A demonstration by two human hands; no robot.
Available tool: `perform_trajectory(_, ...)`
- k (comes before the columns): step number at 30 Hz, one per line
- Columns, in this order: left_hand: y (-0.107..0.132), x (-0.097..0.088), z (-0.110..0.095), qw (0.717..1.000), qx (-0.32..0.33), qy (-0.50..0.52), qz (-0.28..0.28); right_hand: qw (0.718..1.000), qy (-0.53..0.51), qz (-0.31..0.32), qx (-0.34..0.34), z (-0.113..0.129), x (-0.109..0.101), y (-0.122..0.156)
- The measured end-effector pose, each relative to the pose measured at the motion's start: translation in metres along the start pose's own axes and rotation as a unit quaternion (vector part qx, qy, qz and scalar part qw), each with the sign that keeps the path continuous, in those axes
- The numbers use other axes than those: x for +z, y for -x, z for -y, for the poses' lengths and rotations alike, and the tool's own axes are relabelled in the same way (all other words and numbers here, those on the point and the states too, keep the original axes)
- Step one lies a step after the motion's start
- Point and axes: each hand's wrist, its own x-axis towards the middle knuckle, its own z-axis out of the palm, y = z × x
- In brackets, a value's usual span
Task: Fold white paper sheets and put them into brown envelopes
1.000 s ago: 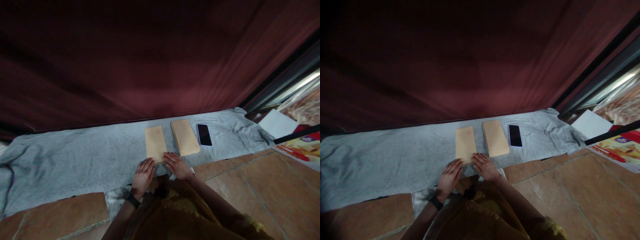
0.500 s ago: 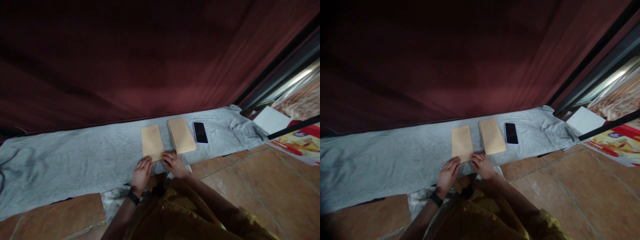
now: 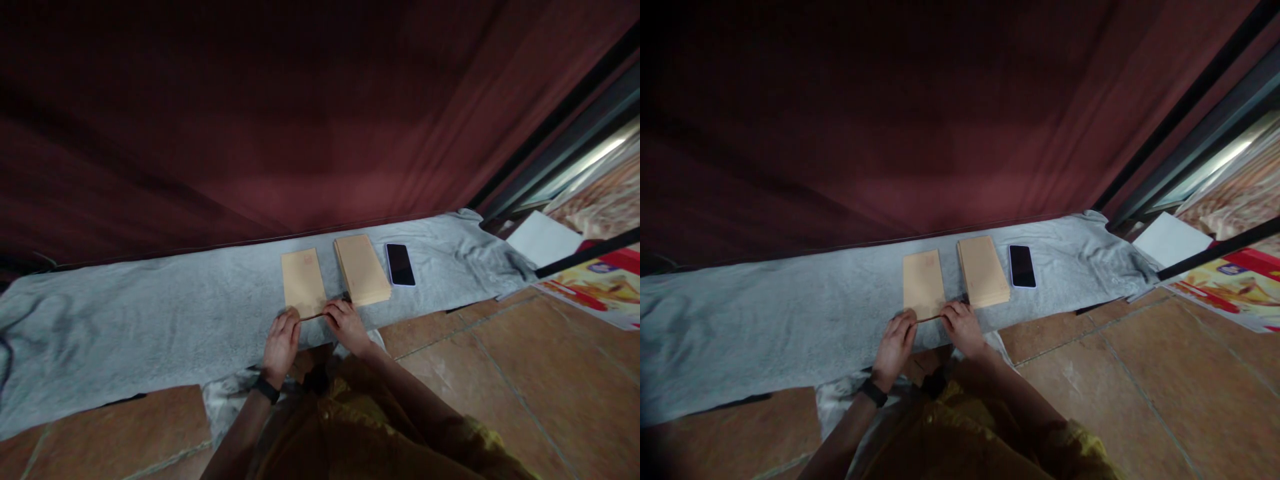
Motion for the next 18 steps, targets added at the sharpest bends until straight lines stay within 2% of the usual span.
perform_trajectory(9, -0.005, -0.001, -0.002, 0.999, -0.039, 0.004, -0.017, 0.998, 0.044, -0.016, 0.034, 0.01, 0.005, 0.001)
perform_trajectory(18, -0.007, -0.002, -0.003, 0.998, -0.051, -0.02, -0.012, 0.995, 0.064, 0.004, 0.078, 0.017, 0.007, 0.0)
